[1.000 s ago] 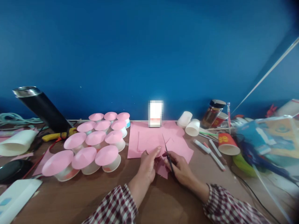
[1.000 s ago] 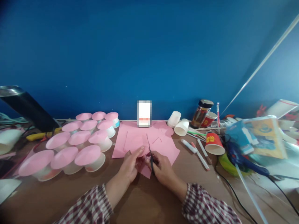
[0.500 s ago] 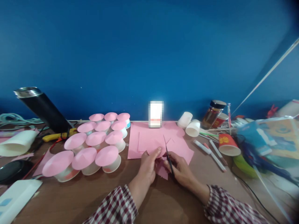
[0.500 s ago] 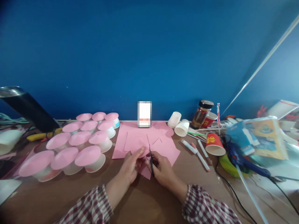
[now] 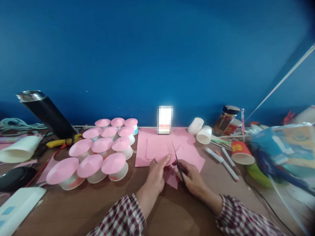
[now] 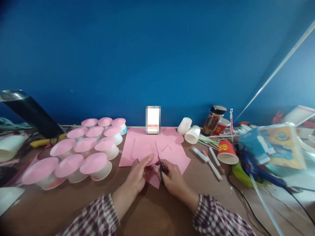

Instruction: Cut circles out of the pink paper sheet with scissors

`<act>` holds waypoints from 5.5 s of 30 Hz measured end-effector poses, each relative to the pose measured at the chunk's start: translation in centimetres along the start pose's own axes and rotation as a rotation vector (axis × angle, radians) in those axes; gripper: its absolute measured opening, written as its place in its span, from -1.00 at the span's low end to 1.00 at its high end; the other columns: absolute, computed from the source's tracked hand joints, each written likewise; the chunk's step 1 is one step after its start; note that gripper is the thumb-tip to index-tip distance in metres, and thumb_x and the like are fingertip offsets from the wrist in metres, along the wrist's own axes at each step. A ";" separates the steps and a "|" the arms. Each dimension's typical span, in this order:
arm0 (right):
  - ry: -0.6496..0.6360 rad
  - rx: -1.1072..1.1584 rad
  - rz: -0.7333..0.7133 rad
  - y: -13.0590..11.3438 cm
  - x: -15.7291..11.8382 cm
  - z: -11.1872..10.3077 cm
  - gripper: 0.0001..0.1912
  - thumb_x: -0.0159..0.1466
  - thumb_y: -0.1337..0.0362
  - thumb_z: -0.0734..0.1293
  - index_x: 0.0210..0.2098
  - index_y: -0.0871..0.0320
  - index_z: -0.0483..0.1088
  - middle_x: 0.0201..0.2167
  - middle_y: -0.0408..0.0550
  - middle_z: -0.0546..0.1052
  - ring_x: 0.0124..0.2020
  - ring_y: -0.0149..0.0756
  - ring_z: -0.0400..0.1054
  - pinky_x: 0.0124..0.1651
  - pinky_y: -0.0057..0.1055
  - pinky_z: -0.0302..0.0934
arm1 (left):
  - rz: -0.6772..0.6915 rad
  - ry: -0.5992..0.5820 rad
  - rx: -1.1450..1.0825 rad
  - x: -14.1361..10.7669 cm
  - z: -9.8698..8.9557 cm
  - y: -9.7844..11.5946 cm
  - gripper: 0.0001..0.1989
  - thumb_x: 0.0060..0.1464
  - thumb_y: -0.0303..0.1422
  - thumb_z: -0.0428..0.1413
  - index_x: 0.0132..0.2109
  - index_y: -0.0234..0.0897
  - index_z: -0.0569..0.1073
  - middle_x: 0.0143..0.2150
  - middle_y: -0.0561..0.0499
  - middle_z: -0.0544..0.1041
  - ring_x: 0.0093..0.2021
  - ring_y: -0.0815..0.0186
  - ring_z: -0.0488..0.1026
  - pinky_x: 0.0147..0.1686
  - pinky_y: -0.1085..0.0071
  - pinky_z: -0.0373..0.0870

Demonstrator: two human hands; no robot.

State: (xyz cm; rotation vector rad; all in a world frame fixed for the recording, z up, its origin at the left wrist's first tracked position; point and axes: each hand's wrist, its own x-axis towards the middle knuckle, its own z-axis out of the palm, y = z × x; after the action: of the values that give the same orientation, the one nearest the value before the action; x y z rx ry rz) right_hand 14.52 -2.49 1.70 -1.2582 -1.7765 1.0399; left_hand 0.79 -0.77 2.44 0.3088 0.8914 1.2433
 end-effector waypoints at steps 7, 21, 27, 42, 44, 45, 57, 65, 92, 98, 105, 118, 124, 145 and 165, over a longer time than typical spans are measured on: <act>-0.006 0.023 0.021 0.1 0.0 -0.1 -0.84 0.27 0.19 0.26 -0.31 0.18 0.32 -0.50 -0.16 0.40 -0.50 -0.40 0.24 -0.46 -0.52 0.16 | 0.007 0.006 0.019 0.3 -0.1 0.0 -0.67 -0.31 -0.30 0.35 -0.47 -0.34 0.37 -0.64 0.10 0.37 -0.63 0.42 0.32 -0.59 0.45 0.32; -0.001 -0.049 0.027 0.1 0.0 -0.3 -0.73 0.26 0.17 0.26 -0.15 0.23 0.38 -0.48 -0.11 0.45 -0.48 -0.34 0.29 -0.45 -0.48 0.19 | 0.010 0.038 0.015 0.0 0.1 0.2 -0.66 -0.34 -0.33 0.36 -0.47 -0.33 0.35 -0.64 0.12 0.36 -0.64 0.45 0.31 -0.61 0.49 0.30; 0.005 -0.041 0.034 0.3 -0.1 -0.2 -0.77 0.26 0.17 0.26 -0.21 0.22 0.37 -0.49 -0.11 0.45 -0.50 -0.34 0.29 -0.46 -0.49 0.19 | 0.011 0.056 0.021 0.2 0.1 0.1 -0.66 -0.32 -0.35 0.35 -0.45 -0.32 0.33 -0.63 0.12 0.36 -0.63 0.44 0.31 -0.61 0.49 0.29; -0.022 -0.024 0.010 -0.1 -0.1 -0.3 -0.81 0.25 0.20 0.27 -0.26 0.21 0.37 -0.47 -0.11 0.45 -0.49 -0.35 0.29 -0.44 -0.49 0.19 | -0.002 0.080 0.032 0.1 0.1 0.1 -0.66 -0.27 -0.36 0.35 -0.39 -0.32 0.34 -0.58 0.06 0.42 -0.60 0.38 0.38 -0.59 0.44 0.36; -0.017 -0.030 0.009 0.0 -0.1 -0.3 -0.80 0.26 0.19 0.26 -0.27 0.21 0.37 -0.47 -0.10 0.45 -0.49 -0.36 0.29 -0.45 -0.50 0.19 | -0.004 0.089 0.040 0.1 0.0 0.1 -0.65 -0.27 -0.36 0.35 -0.37 -0.33 0.34 -0.56 0.04 0.44 -0.58 0.38 0.39 -0.58 0.45 0.36; -0.014 -0.033 0.007 0.0 -0.1 -0.3 -0.80 0.26 0.18 0.26 -0.28 0.21 0.37 -0.47 -0.10 0.45 -0.49 -0.36 0.29 -0.45 -0.50 0.19 | -0.007 0.092 0.042 0.1 0.0 0.1 -0.65 -0.27 -0.35 0.35 -0.36 -0.33 0.35 -0.55 0.03 0.44 -0.58 0.38 0.39 -0.58 0.45 0.37; -0.016 -0.017 0.010 0.1 -0.2 -0.4 -0.81 0.25 0.18 0.28 -0.31 0.20 0.37 -0.45 -0.11 0.45 -0.46 -0.35 0.30 -0.43 -0.50 0.20 | -0.022 0.085 0.017 0.1 0.2 0.2 -0.67 -0.29 -0.38 0.34 -0.40 -0.31 0.34 -0.58 0.07 0.40 -0.60 0.40 0.36 -0.59 0.44 0.37; -0.006 -0.008 0.036 0.4 -0.3 -0.3 -0.78 0.24 0.16 0.29 -0.30 0.21 0.39 -0.49 -0.12 0.43 -0.48 -0.36 0.29 -0.47 -0.51 0.19 | 0.011 0.061 0.040 0.2 0.1 0.1 -0.69 -0.29 -0.34 0.33 -0.45 -0.33 0.35 -0.61 0.09 0.38 -0.61 0.41 0.34 -0.58 0.45 0.32; -0.010 0.006 0.010 0.7 -0.2 -0.4 -0.75 0.26 0.14 0.27 -0.21 0.22 0.39 -0.43 -0.09 0.47 -0.44 -0.33 0.34 -0.42 -0.50 0.24 | 0.015 0.058 0.091 0.2 0.0 -0.1 -0.66 -0.28 -0.35 0.33 -0.38 -0.32 0.33 -0.57 0.08 0.39 -0.59 0.40 0.35 -0.57 0.43 0.35; -0.012 0.009 0.014 0.6 -0.2 -0.4 -0.76 0.26 0.14 0.26 -0.24 0.21 0.38 -0.43 -0.09 0.46 -0.44 -0.33 0.34 -0.42 -0.50 0.23 | 0.022 0.067 0.076 0.2 0.1 -0.1 -0.65 -0.28 -0.35 0.33 -0.39 -0.31 0.32 -0.58 0.10 0.37 -0.60 0.39 0.34 -0.58 0.41 0.35; 0.026 -0.002 0.010 0.4 -0.2 -0.3 -0.74 0.23 0.14 0.28 -0.26 0.23 0.43 -0.45 -0.07 0.48 -0.46 -0.33 0.33 -0.45 -0.50 0.23 | 0.010 0.061 0.085 0.1 0.1 0.0 -0.67 -0.29 -0.34 0.33 -0.43 -0.32 0.33 -0.60 0.09 0.38 -0.61 0.39 0.34 -0.57 0.41 0.34; -0.023 -0.003 0.032 0.3 -0.2 -0.5 -0.79 0.25 0.17 0.28 -0.29 0.22 0.39 -0.46 -0.10 0.46 -0.47 -0.35 0.31 -0.46 -0.51 0.21 | 0.009 0.106 0.077 0.0 0.4 0.2 -0.67 -0.26 -0.34 0.32 -0.40 -0.31 0.31 -0.60 0.06 0.40 -0.60 0.37 0.36 -0.57 0.43 0.33; -0.007 0.006 0.012 0.4 -0.2 -0.5 -0.78 0.23 0.17 0.28 -0.25 0.21 0.40 -0.43 -0.07 0.48 -0.43 -0.30 0.36 -0.42 -0.48 0.26 | 0.019 0.096 0.104 -0.3 0.4 0.3 -0.65 -0.24 -0.36 0.32 -0.32 -0.32 0.33 -0.56 0.05 0.43 -0.58 0.36 0.39 -0.57 0.43 0.35; -0.018 -0.005 0.042 0.3 -0.2 -0.5 -0.73 0.26 0.11 0.26 -0.27 0.23 0.39 -0.52 -0.13 0.39 -0.49 -0.36 0.28 -0.47 -0.51 0.23 | 0.008 0.126 0.090 0.0 0.3 0.2 -0.65 -0.24 -0.36 0.32 -0.35 -0.31 0.31 -0.57 0.07 0.41 -0.59 0.37 0.38 -0.56 0.43 0.35; -0.030 0.046 0.039 0.5 -0.1 -0.6 -0.74 0.25 0.14 0.27 -0.21 0.22 0.38 -0.43 -0.07 0.47 -0.45 -0.32 0.34 -0.43 -0.48 0.27 | -0.014 0.105 0.114 0.3 -0.1 -0.1 -0.62 -0.28 -0.34 0.35 -0.33 -0.31 0.34 -0.54 0.07 0.40 -0.57 0.39 0.35 -0.56 0.42 0.34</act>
State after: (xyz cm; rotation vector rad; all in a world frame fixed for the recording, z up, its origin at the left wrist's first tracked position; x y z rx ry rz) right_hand 15.31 -2.38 1.47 -1.2596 -1.7463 1.1211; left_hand 0.78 -0.61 2.18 0.3292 1.0557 1.2070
